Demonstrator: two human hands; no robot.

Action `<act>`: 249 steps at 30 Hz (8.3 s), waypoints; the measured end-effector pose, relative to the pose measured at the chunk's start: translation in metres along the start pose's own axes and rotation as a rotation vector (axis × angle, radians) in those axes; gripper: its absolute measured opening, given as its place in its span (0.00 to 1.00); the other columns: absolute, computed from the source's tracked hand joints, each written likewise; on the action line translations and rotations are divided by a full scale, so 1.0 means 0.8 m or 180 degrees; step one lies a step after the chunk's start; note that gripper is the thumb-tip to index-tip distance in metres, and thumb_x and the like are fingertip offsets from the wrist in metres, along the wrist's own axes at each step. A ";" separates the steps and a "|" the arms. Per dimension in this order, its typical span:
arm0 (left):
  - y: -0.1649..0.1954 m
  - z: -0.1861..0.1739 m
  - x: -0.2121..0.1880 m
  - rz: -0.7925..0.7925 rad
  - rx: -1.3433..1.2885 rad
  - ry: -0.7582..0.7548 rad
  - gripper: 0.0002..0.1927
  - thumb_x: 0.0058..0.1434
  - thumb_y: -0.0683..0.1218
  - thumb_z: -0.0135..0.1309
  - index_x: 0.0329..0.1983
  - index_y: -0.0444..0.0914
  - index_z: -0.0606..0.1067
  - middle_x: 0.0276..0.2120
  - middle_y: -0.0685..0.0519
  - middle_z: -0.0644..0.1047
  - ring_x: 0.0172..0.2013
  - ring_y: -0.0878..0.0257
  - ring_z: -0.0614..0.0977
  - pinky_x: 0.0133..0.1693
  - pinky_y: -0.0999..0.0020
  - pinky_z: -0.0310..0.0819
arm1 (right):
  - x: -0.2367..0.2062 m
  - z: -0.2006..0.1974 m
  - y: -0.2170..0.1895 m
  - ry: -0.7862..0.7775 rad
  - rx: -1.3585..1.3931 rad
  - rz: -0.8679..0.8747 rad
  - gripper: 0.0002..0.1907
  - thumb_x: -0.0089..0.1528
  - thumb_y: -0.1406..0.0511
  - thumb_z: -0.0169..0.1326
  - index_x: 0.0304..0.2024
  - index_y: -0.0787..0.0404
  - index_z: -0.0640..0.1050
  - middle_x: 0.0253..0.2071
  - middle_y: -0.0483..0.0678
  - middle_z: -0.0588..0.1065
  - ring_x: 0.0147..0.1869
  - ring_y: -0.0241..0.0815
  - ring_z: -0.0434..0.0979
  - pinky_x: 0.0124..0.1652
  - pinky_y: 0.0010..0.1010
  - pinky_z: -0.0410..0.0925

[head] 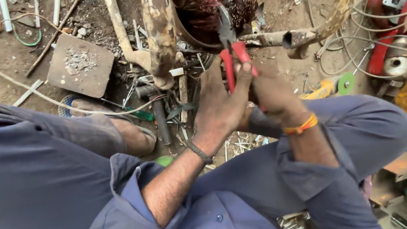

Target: The person sits on the ground and uses pliers to pull and cut copper wire from a cylindrical metal component. The wire is extracted in small sections and dropped onto the ground.

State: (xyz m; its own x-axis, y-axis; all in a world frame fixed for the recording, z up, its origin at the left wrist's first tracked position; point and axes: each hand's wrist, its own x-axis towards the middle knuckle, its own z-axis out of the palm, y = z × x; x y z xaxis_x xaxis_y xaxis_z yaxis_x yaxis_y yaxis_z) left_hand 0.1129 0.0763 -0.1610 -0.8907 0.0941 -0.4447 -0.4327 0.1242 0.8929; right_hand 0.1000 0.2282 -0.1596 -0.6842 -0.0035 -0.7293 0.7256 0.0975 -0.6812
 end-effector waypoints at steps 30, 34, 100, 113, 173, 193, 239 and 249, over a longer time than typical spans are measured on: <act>0.016 0.028 0.003 -0.0448 -0.1724 0.0496 0.34 0.70 0.67 0.39 0.57 0.34 0.71 0.44 0.44 0.78 0.47 0.53 0.81 0.49 0.59 0.73 | 0.006 0.040 -0.095 0.0304 -0.1307 0.0511 0.17 0.68 0.58 0.48 0.48 0.64 0.79 0.38 0.44 0.79 0.38 0.32 0.77 0.37 0.27 0.72; 0.019 0.033 -0.021 -0.0547 -0.1593 0.0740 0.40 0.72 0.68 0.42 0.66 0.29 0.60 0.52 0.41 0.74 0.53 0.52 0.78 0.54 0.59 0.71 | 0.001 0.036 -0.074 0.0321 -0.1808 0.0374 0.23 0.71 0.53 0.47 0.41 0.69 0.79 0.33 0.48 0.79 0.33 0.35 0.75 0.34 0.30 0.69; -0.021 -0.025 0.106 0.2210 0.1448 0.1933 0.07 0.69 0.38 0.52 0.49 0.36 0.71 0.39 0.47 0.79 0.32 0.56 0.83 0.27 0.66 0.78 | -0.097 0.019 0.006 0.0083 -0.1502 0.0414 0.18 0.67 0.58 0.52 0.43 0.69 0.80 0.31 0.47 0.78 0.34 0.37 0.77 0.34 0.32 0.73; -0.009 0.029 -0.024 -0.0626 -0.0257 0.0392 0.27 0.68 0.59 0.40 0.59 0.37 0.74 0.43 0.36 0.80 0.47 0.40 0.79 0.49 0.47 0.70 | -0.061 0.043 -0.109 0.0550 -0.2615 0.0870 0.17 0.65 0.57 0.55 0.38 0.67 0.79 0.26 0.46 0.75 0.24 0.37 0.71 0.21 0.31 0.61; -0.017 0.040 -0.024 0.0077 0.0216 0.0887 0.48 0.52 0.64 0.61 0.61 0.25 0.62 0.47 0.27 0.73 0.50 0.32 0.74 0.51 0.45 0.64 | 0.007 0.044 0.044 0.0081 -0.0358 -0.0298 0.23 0.74 0.59 0.44 0.64 0.68 0.71 0.49 0.50 0.74 0.48 0.40 0.73 0.49 0.32 0.69; -0.005 -0.004 0.035 0.0353 0.0067 0.1313 0.13 0.68 0.51 0.55 0.38 0.37 0.71 0.28 0.48 0.81 0.31 0.54 0.86 0.32 0.59 0.78 | -0.037 0.007 -0.006 -0.0378 0.0392 -0.0060 0.23 0.71 0.64 0.48 0.69 0.64 0.69 0.45 0.46 0.76 0.43 0.36 0.75 0.43 0.28 0.70; -0.053 0.052 -0.005 -0.0453 0.0071 0.0637 0.35 0.69 0.67 0.40 0.55 0.32 0.70 0.45 0.41 0.72 0.50 0.48 0.74 0.53 0.52 0.66 | 0.037 0.069 0.074 0.0710 -0.1938 -0.1638 0.32 0.76 0.47 0.43 0.73 0.61 0.63 0.67 0.52 0.63 0.69 0.47 0.61 0.64 0.36 0.58; -0.041 0.010 0.015 0.0650 0.0247 0.1206 0.13 0.74 0.54 0.46 0.44 0.40 0.72 0.36 0.52 0.76 0.32 0.59 0.81 0.33 0.64 0.75 | -0.073 0.044 0.017 0.0356 0.0124 -0.0931 0.26 0.77 0.58 0.39 0.68 0.74 0.69 0.54 0.58 0.77 0.50 0.41 0.78 0.47 0.30 0.69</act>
State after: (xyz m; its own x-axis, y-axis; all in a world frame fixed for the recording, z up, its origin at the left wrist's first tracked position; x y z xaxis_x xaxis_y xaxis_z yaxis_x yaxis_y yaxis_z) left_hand 0.1171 0.0815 -0.1961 -0.9514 -0.2428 -0.1896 -0.2435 0.2158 0.9456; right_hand 0.1528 0.1943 -0.1287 -0.8665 0.0840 -0.4921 0.4977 0.0702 -0.8645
